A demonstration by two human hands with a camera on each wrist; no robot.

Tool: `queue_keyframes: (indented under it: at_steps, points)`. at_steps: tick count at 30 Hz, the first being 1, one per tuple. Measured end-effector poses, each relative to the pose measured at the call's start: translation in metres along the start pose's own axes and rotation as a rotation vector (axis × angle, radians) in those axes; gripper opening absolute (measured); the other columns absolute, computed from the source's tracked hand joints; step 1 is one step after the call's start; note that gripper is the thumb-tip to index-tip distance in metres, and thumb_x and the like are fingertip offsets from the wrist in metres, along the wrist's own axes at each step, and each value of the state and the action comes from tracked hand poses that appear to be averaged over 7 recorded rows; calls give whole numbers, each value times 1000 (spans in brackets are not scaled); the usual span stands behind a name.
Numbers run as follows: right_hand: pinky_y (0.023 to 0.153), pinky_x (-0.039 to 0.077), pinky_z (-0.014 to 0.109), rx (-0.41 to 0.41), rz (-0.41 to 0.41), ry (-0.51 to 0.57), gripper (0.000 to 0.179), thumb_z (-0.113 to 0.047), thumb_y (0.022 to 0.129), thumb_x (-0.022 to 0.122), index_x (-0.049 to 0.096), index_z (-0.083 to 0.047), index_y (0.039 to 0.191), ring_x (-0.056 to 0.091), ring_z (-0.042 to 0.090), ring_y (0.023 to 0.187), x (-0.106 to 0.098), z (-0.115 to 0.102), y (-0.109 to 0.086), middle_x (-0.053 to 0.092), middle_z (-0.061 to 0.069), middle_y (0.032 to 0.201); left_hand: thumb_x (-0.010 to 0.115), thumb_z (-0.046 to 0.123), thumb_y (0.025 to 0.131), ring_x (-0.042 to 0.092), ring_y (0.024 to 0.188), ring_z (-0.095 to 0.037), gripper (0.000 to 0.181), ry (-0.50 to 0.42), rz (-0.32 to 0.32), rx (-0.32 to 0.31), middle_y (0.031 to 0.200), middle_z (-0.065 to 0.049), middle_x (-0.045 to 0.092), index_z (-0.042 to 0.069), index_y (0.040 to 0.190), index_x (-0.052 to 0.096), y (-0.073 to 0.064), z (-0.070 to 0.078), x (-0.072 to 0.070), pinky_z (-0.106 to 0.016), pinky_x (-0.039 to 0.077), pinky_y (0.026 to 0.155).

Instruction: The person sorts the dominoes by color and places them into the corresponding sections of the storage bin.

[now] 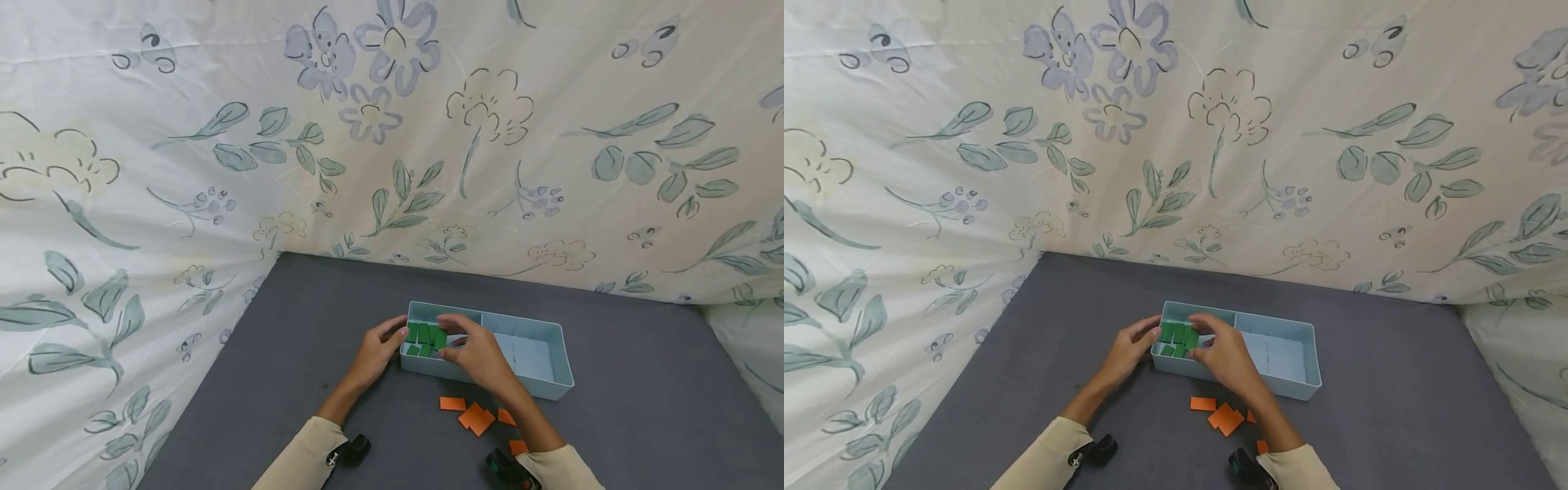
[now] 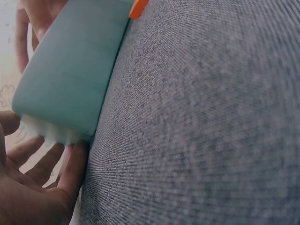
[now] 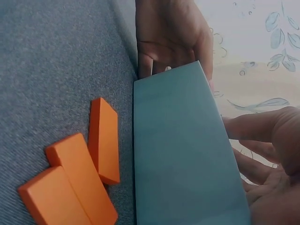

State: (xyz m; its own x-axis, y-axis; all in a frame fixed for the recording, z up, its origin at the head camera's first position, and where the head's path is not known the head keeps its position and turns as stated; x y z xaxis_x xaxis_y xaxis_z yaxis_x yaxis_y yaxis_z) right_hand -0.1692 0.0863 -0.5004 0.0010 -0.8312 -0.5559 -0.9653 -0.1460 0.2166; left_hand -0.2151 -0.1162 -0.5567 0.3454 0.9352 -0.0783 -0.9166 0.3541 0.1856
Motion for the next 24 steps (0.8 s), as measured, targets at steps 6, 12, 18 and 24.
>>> queue_keyframes:
  at_steps: [6, 12, 18, 24]
  points:
    - [97, 59, 47, 7, -29, -23, 63, 3, 87, 84, 62, -6, 145, 68, 33, 118, 2, 1, 6, 71, 15, 131, 59, 26, 112, 65, 128, -41, 49, 2, -4, 5, 146, -26, 61, 4, 155, 53, 0, -2, -1, -44, 60, 97]
    - [95, 60, 48, 43, -76, -56, 65, 3, 86, 85, 63, -9, 146, 70, 36, 116, 5, 1, 12, 72, 14, 129, 60, 27, 111, 65, 128, -40, 49, -16, -2, 2, 146, -26, 62, 3, 154, 55, 0, -3, -1, -48, 59, 99]
    - [88, 61, 48, 37, -133, -130, 60, 3, 84, 87, 66, -6, 140, 70, 33, 114, 8, 0, 18, 74, 10, 120, 60, 27, 111, 65, 129, -41, 50, -5, 2, 3, 147, -26, 60, 3, 154, 54, -1, -4, -1, -52, 57, 100]
    - [83, 62, 45, 23, -162, -186, 59, 6, 82, 87, 67, -3, 138, 71, 31, 106, 10, 1, 21, 75, 11, 115, 60, 27, 111, 64, 129, -40, 50, 4, 4, 7, 148, -25, 60, 3, 154, 54, -2, -5, -1, -51, 58, 100]
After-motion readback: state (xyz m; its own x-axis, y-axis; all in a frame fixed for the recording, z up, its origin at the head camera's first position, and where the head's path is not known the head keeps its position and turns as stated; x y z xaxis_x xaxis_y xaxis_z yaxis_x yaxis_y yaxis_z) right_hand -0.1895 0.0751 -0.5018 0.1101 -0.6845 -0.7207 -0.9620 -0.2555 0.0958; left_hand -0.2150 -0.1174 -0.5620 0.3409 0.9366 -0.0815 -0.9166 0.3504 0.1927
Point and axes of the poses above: each hand's wrist, its own y-axis towards the middle knuckle, its own x-axis out of the palm, z = x × y, the point moved 5 cm from there along y, towards the middle knuckle
